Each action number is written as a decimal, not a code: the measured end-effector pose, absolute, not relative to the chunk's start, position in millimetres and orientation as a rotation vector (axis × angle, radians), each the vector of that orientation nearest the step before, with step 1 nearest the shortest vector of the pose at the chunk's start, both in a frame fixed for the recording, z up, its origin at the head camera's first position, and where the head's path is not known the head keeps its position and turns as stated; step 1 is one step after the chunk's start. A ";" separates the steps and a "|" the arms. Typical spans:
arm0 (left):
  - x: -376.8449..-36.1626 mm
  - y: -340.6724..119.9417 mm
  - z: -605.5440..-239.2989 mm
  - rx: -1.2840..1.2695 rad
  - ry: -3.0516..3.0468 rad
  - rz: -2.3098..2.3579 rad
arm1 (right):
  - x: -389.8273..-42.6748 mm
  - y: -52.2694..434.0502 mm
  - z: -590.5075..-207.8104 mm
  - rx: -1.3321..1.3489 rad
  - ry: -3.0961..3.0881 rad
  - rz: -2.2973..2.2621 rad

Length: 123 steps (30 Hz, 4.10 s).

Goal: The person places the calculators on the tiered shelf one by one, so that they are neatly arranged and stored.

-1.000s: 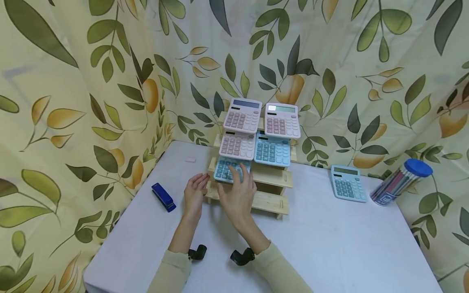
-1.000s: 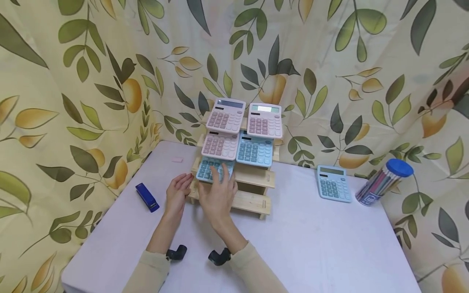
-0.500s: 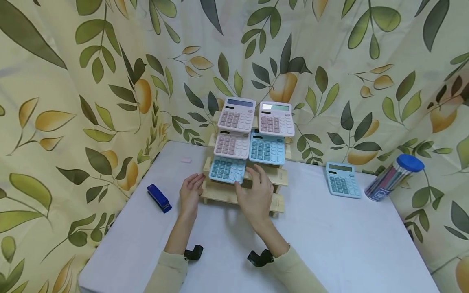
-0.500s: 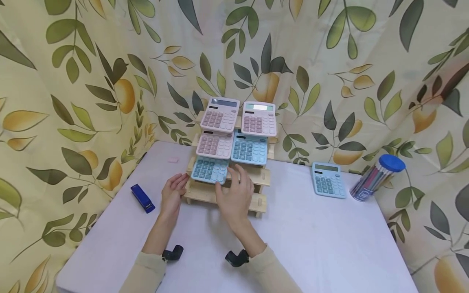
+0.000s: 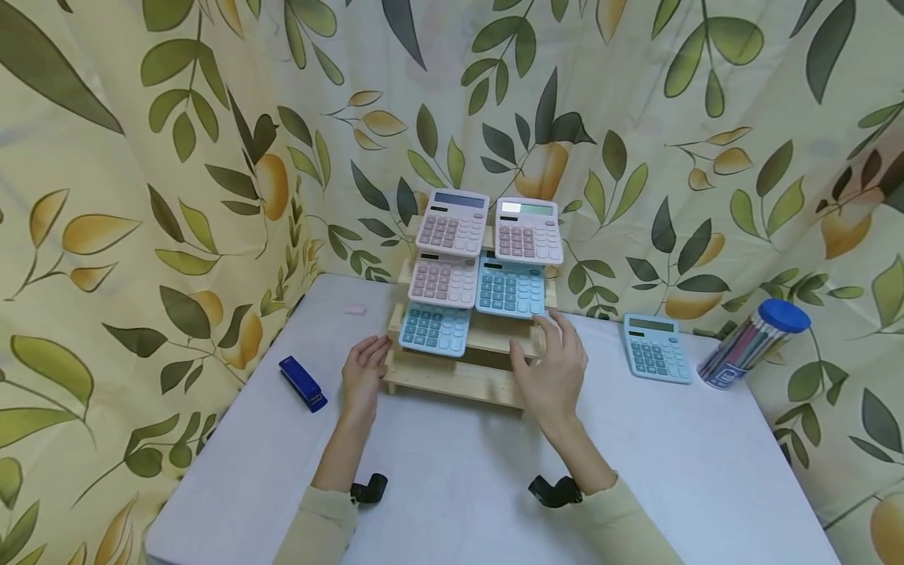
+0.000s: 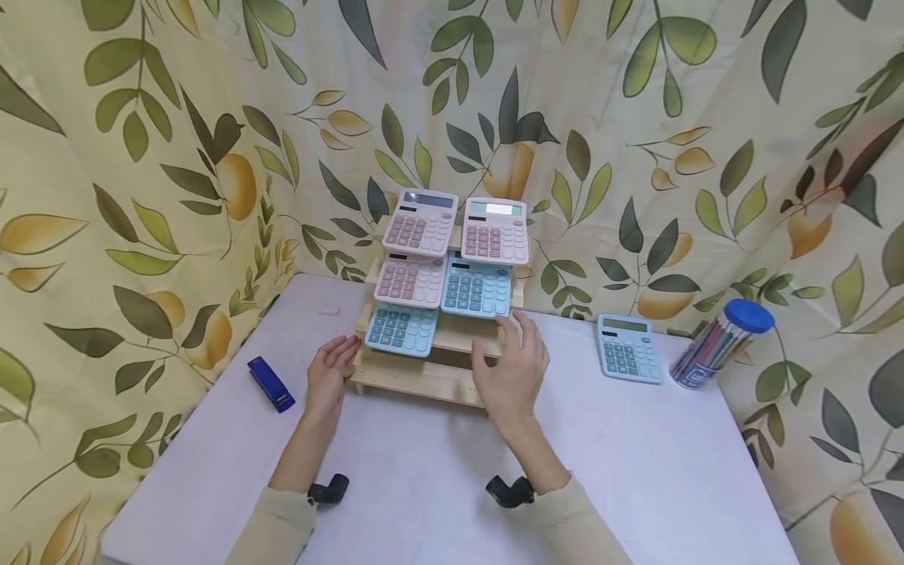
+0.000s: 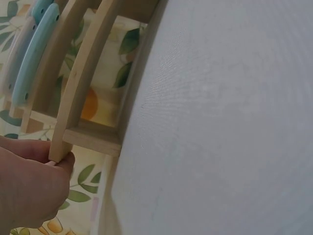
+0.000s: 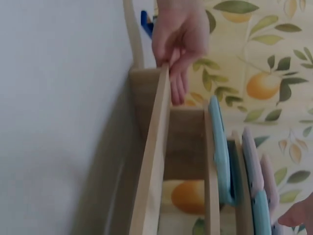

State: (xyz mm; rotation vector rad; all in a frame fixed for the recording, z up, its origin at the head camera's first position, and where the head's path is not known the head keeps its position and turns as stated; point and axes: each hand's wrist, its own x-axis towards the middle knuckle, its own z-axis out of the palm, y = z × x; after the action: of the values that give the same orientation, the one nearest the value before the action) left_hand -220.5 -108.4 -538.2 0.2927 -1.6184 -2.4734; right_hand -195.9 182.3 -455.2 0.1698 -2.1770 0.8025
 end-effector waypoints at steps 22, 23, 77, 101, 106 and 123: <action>-218.5 -107.3 -537.7 0.351 -1.652 -2.465 | -242.1 337.6 -486.9 -0.032 -2.442 0.757; -218.4 -107.2 -537.5 0.349 -1.656 -2.463 | -244.3 344.4 -488.2 -0.038 -2.465 0.750; -219.3 -108.0 -538.0 0.330 -1.638 -2.462 | -283.3 451.6 -526.5 -0.518 -3.107 0.588; -219.1 -107.1 -537.4 0.291 -1.608 -2.480 | -271.7 439.3 -527.1 -0.483 -3.019 0.594; -218.7 -106.0 -536.1 0.281 -1.585 -2.486 | -265.9 435.6 -524.1 -0.469 -3.001 0.610; -221.1 -108.4 -537.3 0.277 -1.606 -2.478 | -243.8 413.1 -505.1 -0.398 -2.918 0.629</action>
State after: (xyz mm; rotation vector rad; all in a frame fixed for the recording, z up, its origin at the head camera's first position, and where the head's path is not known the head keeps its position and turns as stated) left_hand -221.1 -108.4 -537.3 0.2768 -1.6057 -2.4779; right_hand -243.8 413.1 -505.1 -0.3982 -2.9180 0.6287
